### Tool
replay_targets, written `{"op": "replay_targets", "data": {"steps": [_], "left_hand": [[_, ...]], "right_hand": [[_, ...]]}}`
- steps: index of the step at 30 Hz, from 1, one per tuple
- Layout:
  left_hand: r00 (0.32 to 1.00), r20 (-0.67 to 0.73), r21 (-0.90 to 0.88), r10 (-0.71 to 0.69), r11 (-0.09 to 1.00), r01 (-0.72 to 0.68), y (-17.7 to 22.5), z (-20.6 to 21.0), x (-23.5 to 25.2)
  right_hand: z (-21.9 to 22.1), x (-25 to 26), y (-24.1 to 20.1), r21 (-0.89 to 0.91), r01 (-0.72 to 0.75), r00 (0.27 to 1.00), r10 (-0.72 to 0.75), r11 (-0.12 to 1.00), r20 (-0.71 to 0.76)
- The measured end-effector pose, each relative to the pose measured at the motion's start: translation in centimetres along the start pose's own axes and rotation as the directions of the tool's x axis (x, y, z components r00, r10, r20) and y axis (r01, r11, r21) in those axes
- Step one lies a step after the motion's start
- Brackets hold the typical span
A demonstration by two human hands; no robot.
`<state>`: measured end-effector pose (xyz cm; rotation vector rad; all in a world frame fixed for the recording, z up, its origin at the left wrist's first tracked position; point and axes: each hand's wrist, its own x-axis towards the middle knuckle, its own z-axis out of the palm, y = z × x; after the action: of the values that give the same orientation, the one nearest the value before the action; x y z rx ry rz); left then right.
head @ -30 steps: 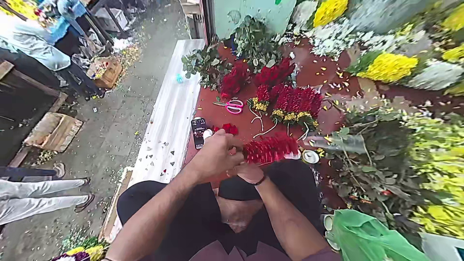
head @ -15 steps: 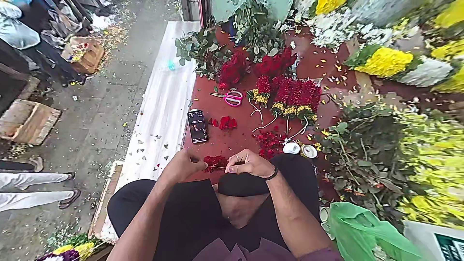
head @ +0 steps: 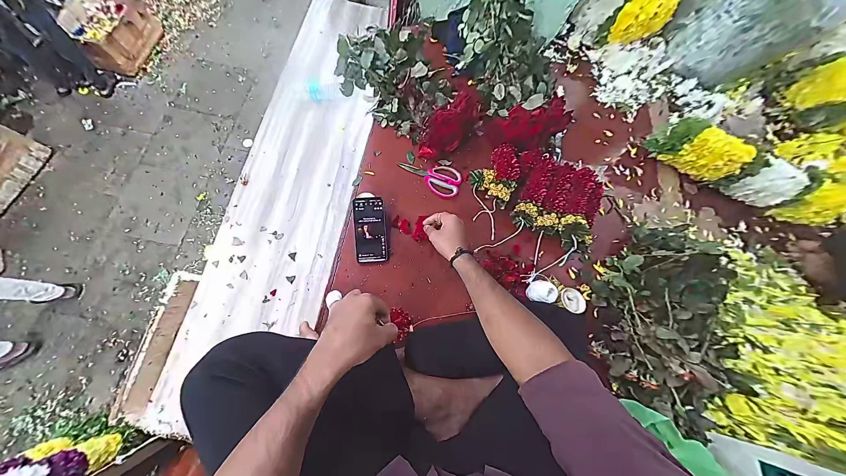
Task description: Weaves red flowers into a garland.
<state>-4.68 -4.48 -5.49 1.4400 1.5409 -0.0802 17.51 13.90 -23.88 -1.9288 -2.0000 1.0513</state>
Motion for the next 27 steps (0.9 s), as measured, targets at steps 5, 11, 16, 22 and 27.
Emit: {"op": "replay_targets", "data": {"steps": [5,11,16,22,27], "left_hand": [[0.998,0.067,0.039,-0.003,0.999,0.0,0.8,0.5,0.4],[0.996,0.087,0.039,0.001,0.999,-0.004,0.8,0.6,0.3],[0.998,0.06,0.039,0.034,0.999,-0.036,1.3,0.4,-0.2],[0.999,0.044,0.011,0.026,1.0,-0.027,0.9,0.6,-0.2],[0.999,0.036,0.0,0.001,1.0,-0.001,0.4,0.9,0.3]], "right_hand": [[2.6,2.4,-4.1,-0.367,0.022,0.996,0.01,0.93,0.085],[0.1,1.9,-2.7,0.021,-0.028,0.997,0.026,0.999,0.074],[-4.8,-3.2,-0.2,0.343,-0.061,0.997,0.038,0.937,0.074],[-6.1,-8.8,1.7,0.514,-0.118,0.992,0.128,0.85,0.015],[-4.0,-7.0,3.3,0.514,-0.166,0.984,0.176,0.841,0.029]]}}
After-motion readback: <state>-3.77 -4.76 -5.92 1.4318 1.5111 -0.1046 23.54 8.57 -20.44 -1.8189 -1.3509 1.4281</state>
